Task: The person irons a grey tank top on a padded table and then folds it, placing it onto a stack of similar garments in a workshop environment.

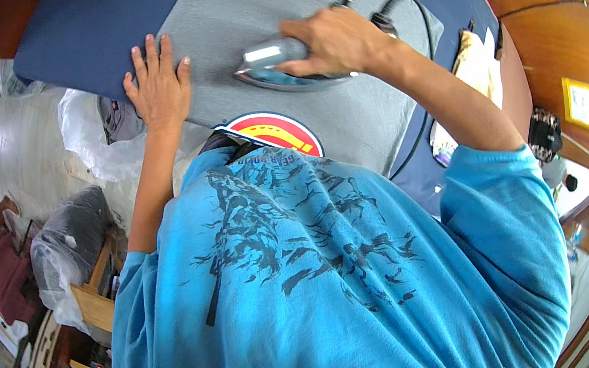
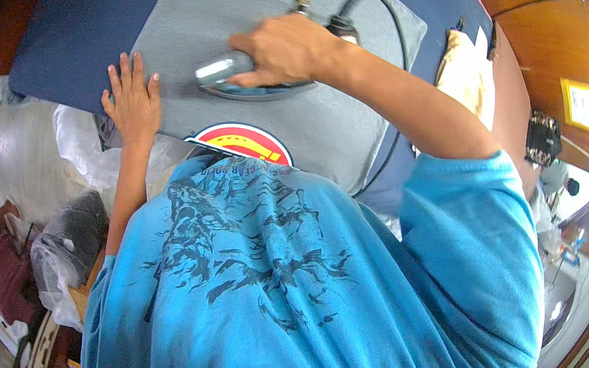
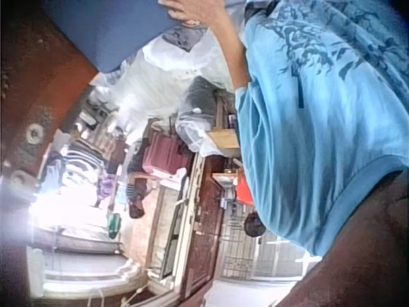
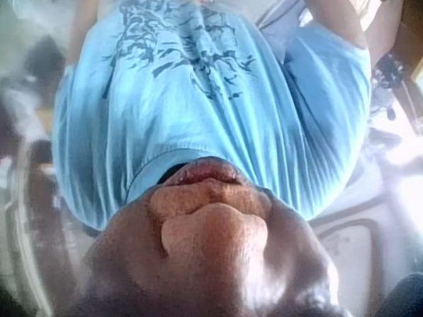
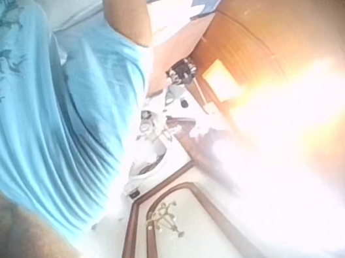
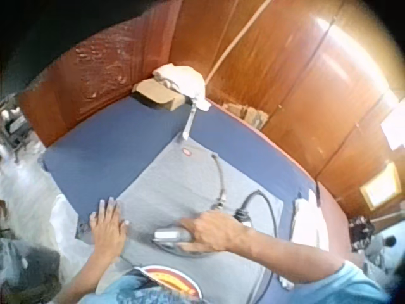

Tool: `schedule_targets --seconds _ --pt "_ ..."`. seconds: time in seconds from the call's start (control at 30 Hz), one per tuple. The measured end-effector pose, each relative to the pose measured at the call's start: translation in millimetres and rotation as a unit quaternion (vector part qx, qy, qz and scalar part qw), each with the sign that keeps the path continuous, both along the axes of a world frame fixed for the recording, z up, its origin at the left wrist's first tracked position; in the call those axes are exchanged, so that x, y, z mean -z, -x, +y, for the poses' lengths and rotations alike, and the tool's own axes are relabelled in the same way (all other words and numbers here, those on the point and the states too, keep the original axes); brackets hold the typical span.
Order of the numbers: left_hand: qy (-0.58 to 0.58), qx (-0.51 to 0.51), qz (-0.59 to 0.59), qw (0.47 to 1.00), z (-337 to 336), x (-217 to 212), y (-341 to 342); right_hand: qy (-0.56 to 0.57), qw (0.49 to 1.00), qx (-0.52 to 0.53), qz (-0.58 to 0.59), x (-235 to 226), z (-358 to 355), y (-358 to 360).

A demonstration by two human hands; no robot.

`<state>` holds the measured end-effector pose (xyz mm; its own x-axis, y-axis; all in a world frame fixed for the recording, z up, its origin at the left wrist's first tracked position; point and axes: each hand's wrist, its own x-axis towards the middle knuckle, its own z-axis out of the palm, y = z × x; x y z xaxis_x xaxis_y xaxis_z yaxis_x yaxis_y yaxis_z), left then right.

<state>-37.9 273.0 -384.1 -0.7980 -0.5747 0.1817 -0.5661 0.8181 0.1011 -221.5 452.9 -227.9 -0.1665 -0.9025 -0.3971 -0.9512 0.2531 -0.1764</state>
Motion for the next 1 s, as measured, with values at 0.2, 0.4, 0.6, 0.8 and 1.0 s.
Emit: schedule_targets --seconds 0.2,0.4,0.6,0.8,1.0 --pt "0.011 -0.002 -0.028 1.000 -0.8 0.7 0.1 0.075 0.990 0.117 0.000 5.1 124.1 -10.9" --pt "0.022 -0.002 -0.029 0.999 -4.8 4.3 -0.7 0.067 0.971 0.225 -0.033 -1.7 181.7 -47.2" --pt "0.009 0.004 -0.041 0.999 -1.1 -3.8 -0.5 0.062 0.951 0.304 0.015 -2.4 180.9 -59.4" --pt "0.006 0.005 -0.051 0.999 2.6 -6.6 3.3 0.079 0.940 0.333 -0.002 -7.2 101.6 -40.0" --pt "-0.021 -0.020 -0.094 0.995 5.2 -21.4 0.3 0.142 0.888 0.437 0.024 -5.4 88.3 51.6"
